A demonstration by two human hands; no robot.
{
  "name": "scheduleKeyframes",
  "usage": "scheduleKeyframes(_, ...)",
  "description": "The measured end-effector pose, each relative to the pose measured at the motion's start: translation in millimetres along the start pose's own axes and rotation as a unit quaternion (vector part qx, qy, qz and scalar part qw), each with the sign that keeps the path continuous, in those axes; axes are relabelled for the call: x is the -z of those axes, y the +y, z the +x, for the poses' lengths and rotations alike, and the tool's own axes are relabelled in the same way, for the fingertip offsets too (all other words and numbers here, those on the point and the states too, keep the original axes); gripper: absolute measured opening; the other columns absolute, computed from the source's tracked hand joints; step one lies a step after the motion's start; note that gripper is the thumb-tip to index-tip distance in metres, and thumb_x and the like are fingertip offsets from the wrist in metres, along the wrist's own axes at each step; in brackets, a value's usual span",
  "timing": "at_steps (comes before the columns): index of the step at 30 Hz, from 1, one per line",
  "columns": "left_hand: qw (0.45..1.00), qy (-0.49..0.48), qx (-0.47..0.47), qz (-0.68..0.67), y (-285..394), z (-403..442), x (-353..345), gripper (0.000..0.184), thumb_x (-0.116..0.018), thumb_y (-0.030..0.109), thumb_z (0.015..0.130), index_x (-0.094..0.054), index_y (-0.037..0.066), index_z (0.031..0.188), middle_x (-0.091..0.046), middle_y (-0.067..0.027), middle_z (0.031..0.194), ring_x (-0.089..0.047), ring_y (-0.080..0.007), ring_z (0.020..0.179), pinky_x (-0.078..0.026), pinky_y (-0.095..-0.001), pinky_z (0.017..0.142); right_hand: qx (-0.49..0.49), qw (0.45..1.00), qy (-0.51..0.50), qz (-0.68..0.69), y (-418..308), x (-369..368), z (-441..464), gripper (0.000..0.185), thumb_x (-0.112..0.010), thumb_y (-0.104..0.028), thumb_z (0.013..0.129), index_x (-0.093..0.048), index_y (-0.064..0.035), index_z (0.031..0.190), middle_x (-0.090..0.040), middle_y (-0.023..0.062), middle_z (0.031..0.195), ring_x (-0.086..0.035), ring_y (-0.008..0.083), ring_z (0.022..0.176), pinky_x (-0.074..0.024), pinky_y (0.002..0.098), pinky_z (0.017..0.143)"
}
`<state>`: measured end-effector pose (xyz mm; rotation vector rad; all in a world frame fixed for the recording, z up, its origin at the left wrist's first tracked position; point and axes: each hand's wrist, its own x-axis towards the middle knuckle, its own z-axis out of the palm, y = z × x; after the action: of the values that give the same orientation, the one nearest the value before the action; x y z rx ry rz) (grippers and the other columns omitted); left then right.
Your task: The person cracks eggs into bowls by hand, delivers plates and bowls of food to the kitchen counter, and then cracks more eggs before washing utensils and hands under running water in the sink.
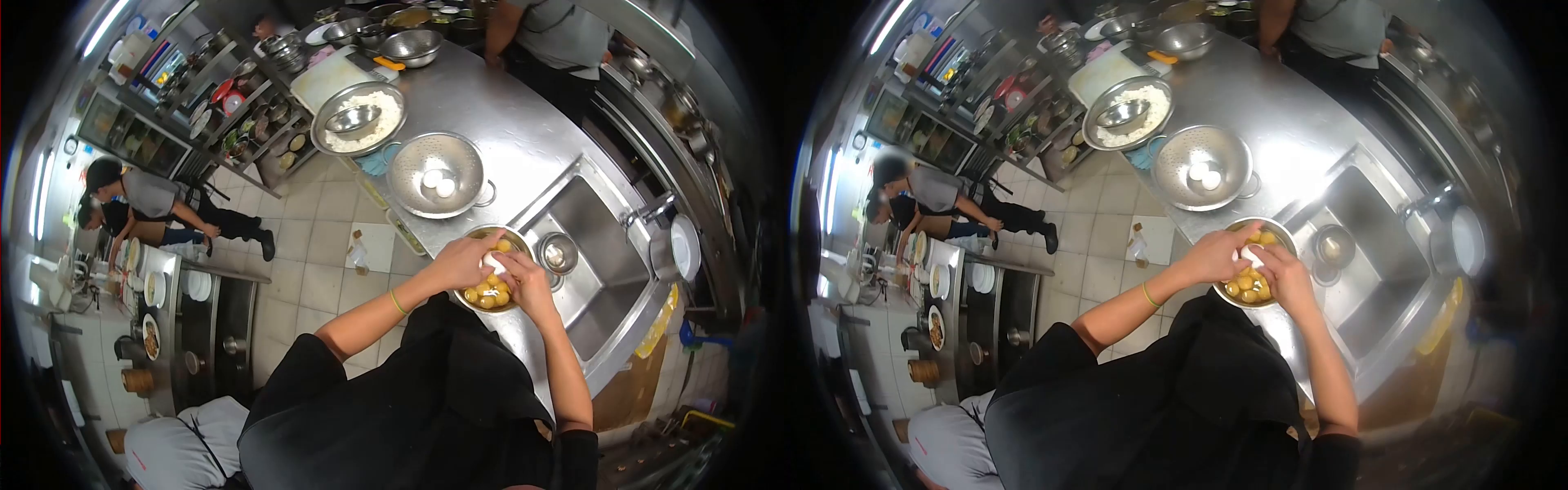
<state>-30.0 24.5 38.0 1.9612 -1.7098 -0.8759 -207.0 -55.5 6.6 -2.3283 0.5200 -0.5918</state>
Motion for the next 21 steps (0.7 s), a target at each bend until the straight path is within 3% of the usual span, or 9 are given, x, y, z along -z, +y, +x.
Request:
scheduleKeyframes(4, 0.958, 0.156, -0.158, -0.18, -40, 19, -44, 0.036, -0.069, 0.017, 0.075, -0.059, 0.003, 0.107, -0.056, -0.018, 0.124, -0.053, -0.0275, 0.116, -0.041, -0.0358, 0.095, -0.135, 0.974, 0.082, 0.165, 15, 15, -21, 0.044, -0.066, 0.008, 0.072, -0.063, -0.0064, 0.114, -0.063, 0.0053, 0.087, -0.056, 0.0119, 0.071, -0.0479, 0.0276, 0.065)
scheduleKeyframes(5, 0.955, 0.12, -0.123, -0.243, -29, 16, -36, 0.026, -0.068, 0.018, 0.078, -0.06, 0.001, 0.096, -0.048, -0.0174, 0.134, -0.044, -0.0259, 0.125, -0.036, -0.0361, 0.101, -0.156, 0.956, 0.128, 0.211, 22, 25, -32, 0.043, -0.066, 0.008, 0.073, -0.063, -0.0054, 0.114, -0.062, 0.0032, 0.083, -0.053, 0.0084, 0.069, -0.0467, 0.0257, 0.064)
scheduleKeyframes(8, 0.929, 0.061, 0.0, -0.366, -14, 5, -15, 0.053, -0.062, 0.017, 0.084, -0.044, 0.003, 0.132, -0.059, -0.0079, 0.102, -0.056, -0.0164, 0.097, -0.044, -0.0314, 0.089, -0.167, 0.893, 0.367, 0.199, 8, 106, -71, 0.041, -0.073, -0.007, 0.077, -0.06, -0.0017, 0.116, -0.064, 0.0034, 0.095, -0.06, 0.0098, 0.083, -0.0507, 0.0251, 0.072)
scheduleKeyframes(10, 0.795, -0.016, 0.004, -0.606, -22, -2, -12, 0.051, -0.058, 0.013, 0.085, -0.041, 0.002, 0.131, -0.059, -0.0094, 0.103, -0.056, -0.0162, 0.095, -0.046, -0.0309, 0.084, -0.125, 0.81, 0.564, 0.099, -11, 177, -97, 0.038, -0.071, -0.007, 0.079, -0.06, -0.0003, 0.114, -0.064, 0.0083, 0.105, -0.062, 0.0136, 0.083, -0.0513, 0.0257, 0.069)
scheduleKeyframes(13, 0.711, -0.069, 0.016, -0.7, -16, -13, -9, 0.049, -0.057, 0.007, 0.083, -0.041, 0.001, 0.128, -0.057, -0.0085, 0.104, -0.056, -0.0157, 0.093, -0.047, -0.0298, 0.078, -0.017, 0.699, 0.708, -0.098, 9, 265, -141, 0.039, -0.069, -0.006, 0.08, -0.056, -0.0009, 0.116, -0.064, 0.0116, 0.102, -0.063, 0.0161, 0.086, -0.0505, 0.026, 0.066)
scheduleKeyframes(15, 0.747, -0.061, 0.013, -0.662, -14, -13, -14, 0.047, -0.057, 0.005, 0.082, -0.041, 0.001, 0.126, -0.056, -0.0082, 0.105, -0.056, -0.0155, 0.093, -0.048, -0.0289, 0.076, -0.043, 0.666, 0.729, -0.152, 53, 299, -174, 0.047, -0.066, -0.006, 0.08, -0.05, -0.001, 0.124, -0.064, 0.0121, 0.102, -0.065, 0.0182, 0.081, -0.0493, 0.0258, 0.071)
scheduleKeyframes(17, 0.781, -0.043, 0.015, -0.623, -17, -19, -19, 0.045, -0.057, 0.002, 0.081, -0.042, 0.002, 0.123, -0.055, -0.0078, 0.106, -0.056, -0.0153, 0.092, -0.048, -0.0279, 0.074, -0.2, 0.703, 0.605, -0.315, 133, 311, -233, 0.055, -0.067, -0.015, 0.079, -0.047, -0.0031, 0.129, -0.065, 0.0128, 0.101, -0.064, 0.0232, 0.08, -0.0493, 0.0322, 0.073)
scheduleKeyframes(18, 0.849, -0.019, 0.017, -0.528, -18, -19, -19, 0.047, -0.058, -0.001, 0.08, -0.041, 0.002, 0.124, -0.054, -0.0076, 0.107, -0.056, -0.015, 0.091, -0.048, -0.027, 0.073, -0.45, 0.665, 0.511, -0.306, 117, 294, -239, 0.062, -0.068, -0.017, 0.079, -0.043, -0.0048, 0.134, -0.058, 0.0204, 0.12, -0.059, 0.0269, 0.107, -0.0445, 0.0338, 0.09)
scheduleKeyframes(21, 0.917, 0.092, -0.03, -0.388, -16, -15, -27, 0.05, -0.063, -0.003, 0.078, -0.041, 0.006, 0.123, -0.056, -0.0082, 0.108, -0.057, -0.0148, 0.097, -0.048, -0.0249, 0.078, -0.321, 0.748, 0.513, -0.271, 108, 213, -217, 0.054, -0.063, -0.01, 0.083, -0.044, -0.0023, 0.133, -0.052, 0.0144, 0.129, -0.054, 0.0226, 0.114, -0.0438, 0.0308, 0.093)
